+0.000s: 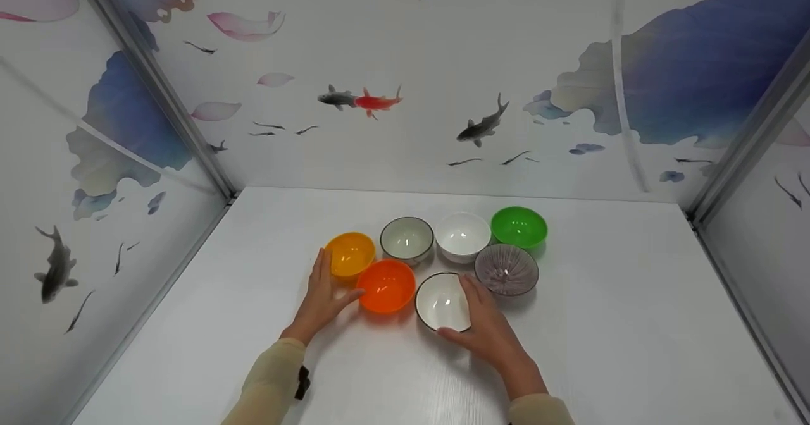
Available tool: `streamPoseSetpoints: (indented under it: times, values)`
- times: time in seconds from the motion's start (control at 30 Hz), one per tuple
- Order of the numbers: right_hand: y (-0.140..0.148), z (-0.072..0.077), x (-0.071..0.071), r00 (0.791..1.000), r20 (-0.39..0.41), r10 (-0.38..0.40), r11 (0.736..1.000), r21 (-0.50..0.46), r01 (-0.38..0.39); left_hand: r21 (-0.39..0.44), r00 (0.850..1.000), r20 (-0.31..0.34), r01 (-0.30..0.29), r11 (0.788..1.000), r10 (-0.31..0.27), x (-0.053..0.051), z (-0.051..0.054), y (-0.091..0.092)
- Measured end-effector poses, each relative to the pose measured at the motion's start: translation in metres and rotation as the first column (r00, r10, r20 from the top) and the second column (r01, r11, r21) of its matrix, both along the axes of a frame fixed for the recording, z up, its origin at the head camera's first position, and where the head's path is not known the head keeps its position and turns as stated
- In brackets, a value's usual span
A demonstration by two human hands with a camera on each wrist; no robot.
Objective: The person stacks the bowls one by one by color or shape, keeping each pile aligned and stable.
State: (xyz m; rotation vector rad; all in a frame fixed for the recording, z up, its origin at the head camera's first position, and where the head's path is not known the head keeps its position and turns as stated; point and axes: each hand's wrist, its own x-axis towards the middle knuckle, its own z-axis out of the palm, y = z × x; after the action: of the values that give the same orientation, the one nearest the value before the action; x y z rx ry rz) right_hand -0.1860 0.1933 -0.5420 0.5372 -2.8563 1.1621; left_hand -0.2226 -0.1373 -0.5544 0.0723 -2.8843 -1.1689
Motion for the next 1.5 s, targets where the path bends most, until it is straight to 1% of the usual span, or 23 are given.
streamPoseSetpoints:
  times: [0.2,0.3,0.4,0.5,0.63,0.73,0.87,0.93,1.07,1.1,1.17,1.3,1.43,1.5]
  values:
    - [0.003,-0.002,0.005,1.0,0.007,-0.013,1.0,-0.005,0.013,0.033,1.0,-0.02,0.002,0.999,-0.001,0.004,-0.007,0.004]
    - [0.004,-0.004,0.008,1.0,0.009,-0.017,1.0,-0.001,0.017,0.056,1.0,-0.028,-0.011,0.998,0.013,0.006,-0.01,0.004]
    - [0.005,-0.005,0.01,1.0,0.005,-0.02,1.0,-0.006,0.02,0.073,0.999,-0.024,-0.026,0.997,0.028,0.007,-0.012,0.004]
    - [0.005,-0.005,0.012,1.0,0.008,-0.02,1.0,-0.012,0.02,0.093,0.999,-0.002,-0.044,0.995,0.044,0.006,-0.011,0.003]
    - [0.007,-0.005,0.012,0.999,0.029,-0.03,0.999,-0.011,0.03,0.12,0.998,0.019,-0.06,0.991,0.058,0.002,-0.009,0.003]
    - [0.007,-0.005,0.012,0.999,0.036,-0.039,0.999,-0.014,0.04,0.141,0.998,0.026,-0.059,0.988,0.056,-0.002,-0.006,0.003]
    - [0.007,-0.006,0.01,0.999,0.019,-0.032,0.999,-0.026,0.033,0.174,0.998,0.015,-0.062,0.983,0.06,-0.006,-0.003,0.001]
    - [0.006,-0.007,0.01,1.0,0.01,-0.027,0.999,-0.029,0.028,0.201,0.998,0.016,-0.07,0.977,0.068,-0.008,-0.002,0.0]
    - [0.004,-0.008,0.009,1.0,0.004,-0.025,0.999,-0.027,0.025,0.258,0.996,0.045,-0.088,0.962,0.079,-0.011,0.001,-0.002]
    - [0.004,-0.007,0.009,1.0,0.005,-0.025,0.999,-0.028,0.025,0.267,0.996,0.044,-0.088,0.96,0.079,-0.012,0.002,-0.003]
    - [0.003,-0.006,0.008,1.0,0.008,-0.025,0.999,-0.029,0.025,0.279,0.996,0.044,-0.09,0.956,0.081,-0.015,0.005,-0.003]
    - [0.002,-0.003,0.005,1.0,0.01,-0.024,0.999,-0.028,0.024,0.286,0.997,0.02,-0.082,0.955,0.08,-0.021,0.008,-0.005]
    - [0.001,0.0,0.001,1.0,0.004,-0.018,1.0,-0.023,0.018,0.288,0.996,0.023,-0.094,0.953,0.091,-0.028,0.012,-0.006]
    - [0.0,0.001,-0.002,1.0,0.004,-0.016,1.0,-0.024,0.016,0.281,0.994,0.035,-0.111,0.953,0.105,-0.032,0.014,-0.006]
